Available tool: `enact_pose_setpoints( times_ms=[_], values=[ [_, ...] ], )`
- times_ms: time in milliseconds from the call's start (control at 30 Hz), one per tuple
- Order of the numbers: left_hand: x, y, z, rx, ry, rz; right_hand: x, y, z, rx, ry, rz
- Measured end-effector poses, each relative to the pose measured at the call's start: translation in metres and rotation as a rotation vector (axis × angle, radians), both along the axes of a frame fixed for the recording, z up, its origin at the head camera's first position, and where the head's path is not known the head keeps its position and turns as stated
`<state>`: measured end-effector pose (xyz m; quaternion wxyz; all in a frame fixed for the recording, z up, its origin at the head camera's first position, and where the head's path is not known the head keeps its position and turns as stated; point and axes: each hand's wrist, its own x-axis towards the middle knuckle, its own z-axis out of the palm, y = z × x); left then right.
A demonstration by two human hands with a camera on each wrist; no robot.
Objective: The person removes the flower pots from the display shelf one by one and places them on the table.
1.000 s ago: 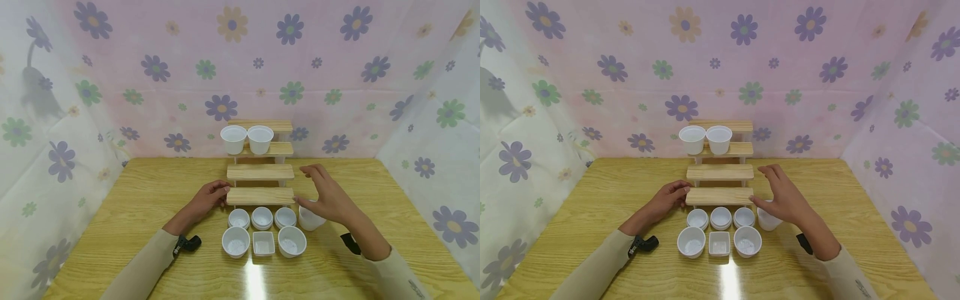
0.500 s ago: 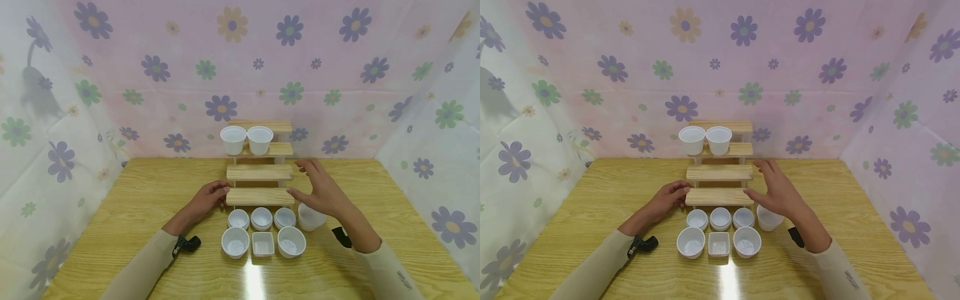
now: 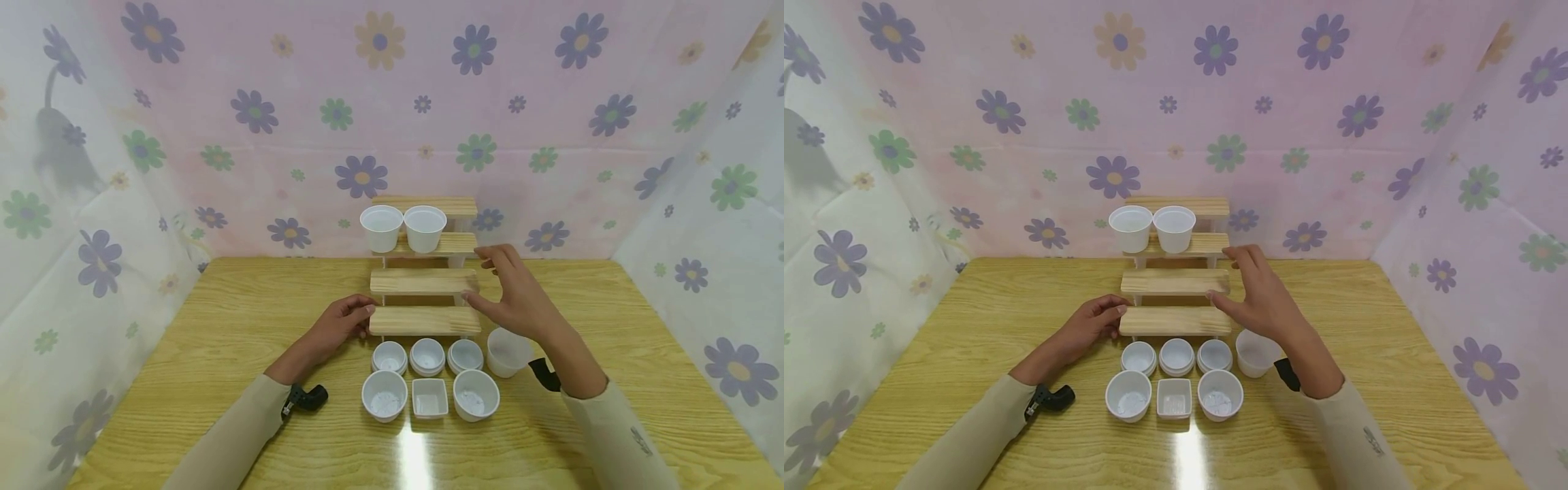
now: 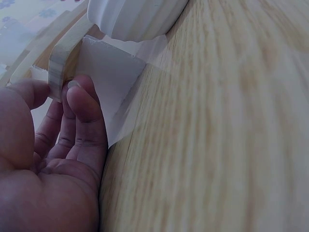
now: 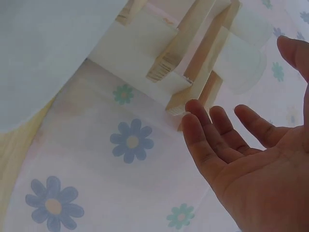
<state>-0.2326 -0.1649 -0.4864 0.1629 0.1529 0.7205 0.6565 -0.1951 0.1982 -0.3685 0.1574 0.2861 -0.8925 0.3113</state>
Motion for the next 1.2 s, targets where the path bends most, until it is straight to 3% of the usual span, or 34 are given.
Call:
enact_pose_setpoints(
  times_ms=[800,1200],
  values=[
    [-0.002,0.003,0.002,0.023,0.008,-0.004,-0.013,-0.017,0.009,-0.114,-0.006,-0.013],
    [-0.002,0.000,-0.004,0.006,0.008,0.005,-0.018,-0.021,0.009,-0.135,0.000,-0.024]
  ],
)
